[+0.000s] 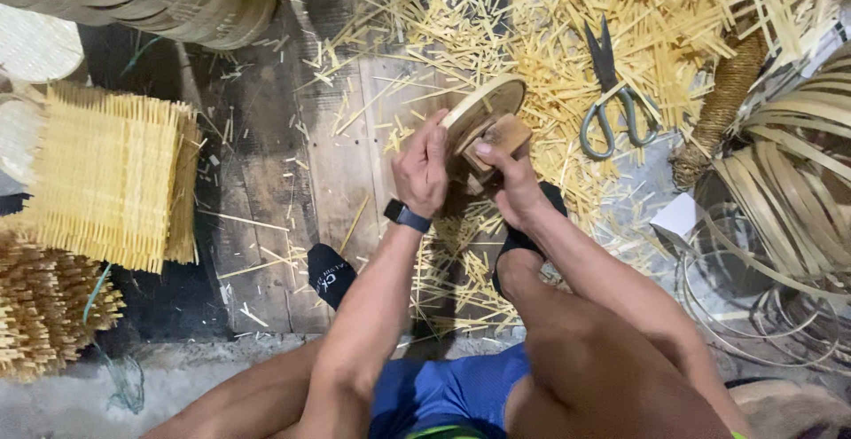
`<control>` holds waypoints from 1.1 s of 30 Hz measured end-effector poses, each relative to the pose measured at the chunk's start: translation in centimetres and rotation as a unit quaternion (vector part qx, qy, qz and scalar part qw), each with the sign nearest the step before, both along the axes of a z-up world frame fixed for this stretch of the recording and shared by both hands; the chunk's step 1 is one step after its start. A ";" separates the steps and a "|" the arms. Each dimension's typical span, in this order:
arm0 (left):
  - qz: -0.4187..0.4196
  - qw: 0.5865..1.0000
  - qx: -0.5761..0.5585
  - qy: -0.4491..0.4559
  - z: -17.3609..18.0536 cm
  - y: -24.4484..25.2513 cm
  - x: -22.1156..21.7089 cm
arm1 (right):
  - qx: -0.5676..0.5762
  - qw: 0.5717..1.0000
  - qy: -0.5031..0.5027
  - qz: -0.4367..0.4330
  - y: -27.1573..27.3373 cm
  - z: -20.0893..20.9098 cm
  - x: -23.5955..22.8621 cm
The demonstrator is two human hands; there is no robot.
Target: The person assembles circular bamboo steamers by placing woven mats into rims, trimming the edges with shears, and fitting wooden bases onto the structures.
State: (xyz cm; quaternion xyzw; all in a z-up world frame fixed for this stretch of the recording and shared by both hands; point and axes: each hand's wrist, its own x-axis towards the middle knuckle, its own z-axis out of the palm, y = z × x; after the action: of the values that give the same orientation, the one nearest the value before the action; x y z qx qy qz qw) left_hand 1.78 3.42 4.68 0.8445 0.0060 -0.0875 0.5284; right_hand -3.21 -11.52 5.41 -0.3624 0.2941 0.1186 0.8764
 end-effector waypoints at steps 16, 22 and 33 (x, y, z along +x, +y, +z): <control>0.052 0.972 0.117 0.195 -9.7 10.9 10.0 | 0.000 0.994 -0.045 -0.097 -8.5 -1.5 -5.9; -0.152 0.933 0.288 -0.153 -9.5 4.2 3.3 | -0.080 0.986 0.005 -0.146 -11.4 -3.7 -7.3; -0.353 0.846 0.356 -0.182 -9.7 6.4 0.2 | 0.009 0.991 -0.012 -0.131 -10.6 -4.8 -8.3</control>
State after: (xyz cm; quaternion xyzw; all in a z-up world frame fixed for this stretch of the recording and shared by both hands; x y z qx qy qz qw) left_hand 2.02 9.87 -5.03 0.9207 -0.3576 -0.1047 0.1162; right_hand -11.53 -22.13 0.62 -0.3146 0.3274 0.0013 0.8910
